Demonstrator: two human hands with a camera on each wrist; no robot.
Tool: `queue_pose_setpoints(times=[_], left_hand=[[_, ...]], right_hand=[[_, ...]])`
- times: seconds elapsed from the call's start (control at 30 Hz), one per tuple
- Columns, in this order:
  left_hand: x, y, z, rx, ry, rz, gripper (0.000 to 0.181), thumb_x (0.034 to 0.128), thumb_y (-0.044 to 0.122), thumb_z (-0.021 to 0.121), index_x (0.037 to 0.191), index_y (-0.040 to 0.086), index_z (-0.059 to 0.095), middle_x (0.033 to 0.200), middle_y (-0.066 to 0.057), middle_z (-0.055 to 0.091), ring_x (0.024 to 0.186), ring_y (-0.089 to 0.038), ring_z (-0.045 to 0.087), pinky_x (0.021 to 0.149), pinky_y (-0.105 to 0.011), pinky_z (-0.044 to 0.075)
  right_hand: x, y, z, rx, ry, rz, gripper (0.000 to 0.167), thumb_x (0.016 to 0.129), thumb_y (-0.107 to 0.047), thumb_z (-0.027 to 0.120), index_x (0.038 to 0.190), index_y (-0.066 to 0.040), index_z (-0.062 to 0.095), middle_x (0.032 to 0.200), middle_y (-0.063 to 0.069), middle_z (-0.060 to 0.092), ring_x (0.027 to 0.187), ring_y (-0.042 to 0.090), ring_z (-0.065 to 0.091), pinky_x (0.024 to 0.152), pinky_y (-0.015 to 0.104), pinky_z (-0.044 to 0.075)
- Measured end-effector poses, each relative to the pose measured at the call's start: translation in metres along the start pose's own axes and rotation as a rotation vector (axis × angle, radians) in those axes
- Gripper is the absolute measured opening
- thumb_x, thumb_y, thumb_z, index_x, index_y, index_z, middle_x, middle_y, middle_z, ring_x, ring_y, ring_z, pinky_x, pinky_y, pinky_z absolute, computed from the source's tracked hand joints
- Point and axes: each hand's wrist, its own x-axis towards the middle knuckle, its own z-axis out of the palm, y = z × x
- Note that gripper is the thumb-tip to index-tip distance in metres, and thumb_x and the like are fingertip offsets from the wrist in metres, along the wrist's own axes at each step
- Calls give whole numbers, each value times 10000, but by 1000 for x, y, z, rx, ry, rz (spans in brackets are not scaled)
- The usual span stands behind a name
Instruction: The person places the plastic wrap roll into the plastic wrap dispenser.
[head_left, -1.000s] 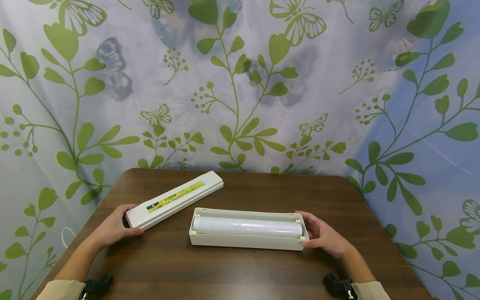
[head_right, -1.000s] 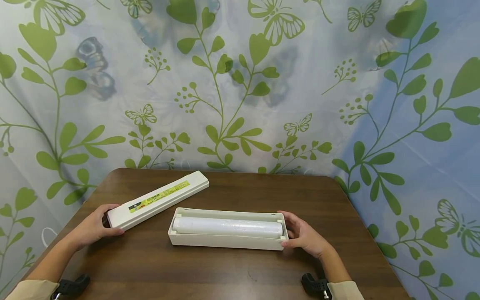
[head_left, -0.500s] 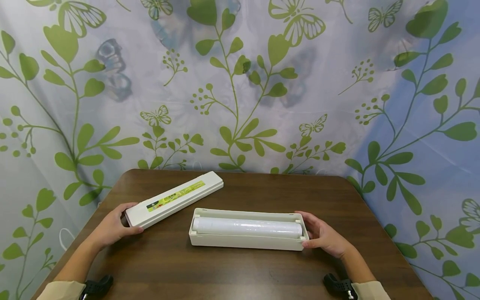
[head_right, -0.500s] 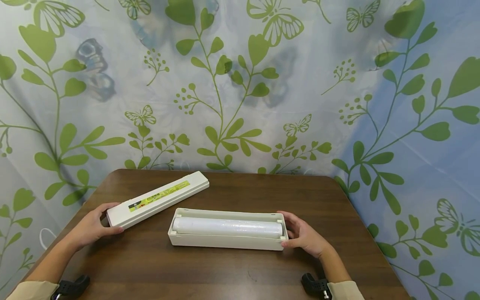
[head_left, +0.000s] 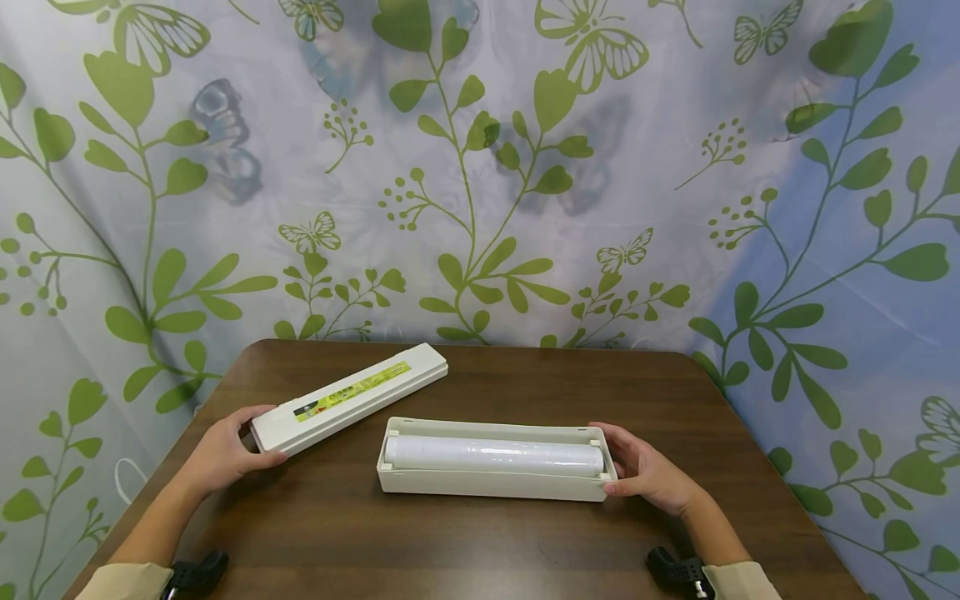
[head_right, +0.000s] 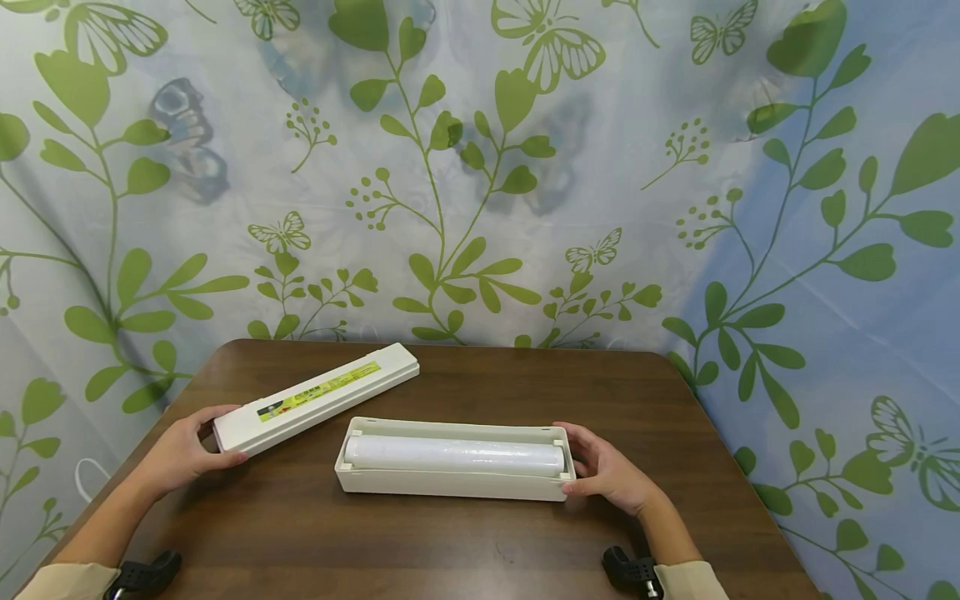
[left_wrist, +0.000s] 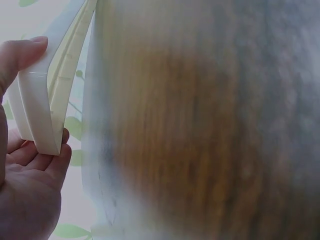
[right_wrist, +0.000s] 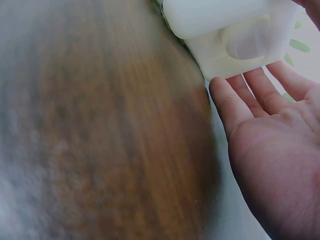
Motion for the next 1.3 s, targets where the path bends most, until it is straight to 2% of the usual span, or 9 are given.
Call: queue_pose_setpoints(times=[0.33, 0.73, 0.83, 1.0, 1.07, 1.3], left_hand=[[0, 1, -3, 19, 17, -13, 841, 710, 459, 928, 1351, 17, 609, 1249, -235, 683, 1024, -271, 590, 772, -255, 454], [-1, 3, -4, -5, 42, -22, 830, 714, 448, 930, 1351, 19, 616, 1254, -240, 680, 1037, -257, 588, 773, -185, 443], [-1, 2, -3, -22, 49, -20, 826, 711, 435, 935, 1351, 22, 615, 1265, -237, 677, 1032, -177, 586, 775, -123, 432], [-1, 1, -3, -74, 63, -16, 820, 716, 411, 939, 1361, 27, 609, 1300, -243, 657, 1009, 103, 497, 789, -35, 414], [-2, 1, -3, -102, 70, -11, 809, 723, 391, 939, 1366, 29, 607, 1310, -248, 648, 1003, 174, 454, 795, -20, 415], [-3, 2, -4, -190, 87, 19, 776, 738, 306, 940, 1377, 26, 600, 1325, -254, 632, 1018, 226, 456, 803, -9, 435]], right_hand=[[0, 1, 0, -5, 4, 11, 903, 850, 15, 754, 1576, 34, 218, 1553, 169, 389, 1281, 81, 527, 1000, 299, 544], [-1, 1, 1, -7, 9, 13, 911, 845, 8, 765, 1576, 34, 222, 1557, 164, 381, 1285, 76, 523, 992, 314, 554], [-1, 0, 1, -8, 7, 12, 912, 843, 6, 765, 1576, 32, 222, 1556, 172, 379, 1284, 78, 524, 993, 313, 553], [-1, -1, 1, -9, 8, 22, 921, 840, 7, 764, 1581, 27, 216, 1551, 163, 391, 1285, 78, 526, 999, 308, 549], [0, -2, 1, -10, 9, 24, 923, 840, 7, 765, 1582, 24, 217, 1548, 155, 399, 1286, 78, 528, 1001, 308, 548], [0, -3, 0, -3, 1, 17, 943, 839, 15, 768, 1580, 54, 186, 1544, 109, 418, 1293, 71, 528, 1008, 302, 543]])
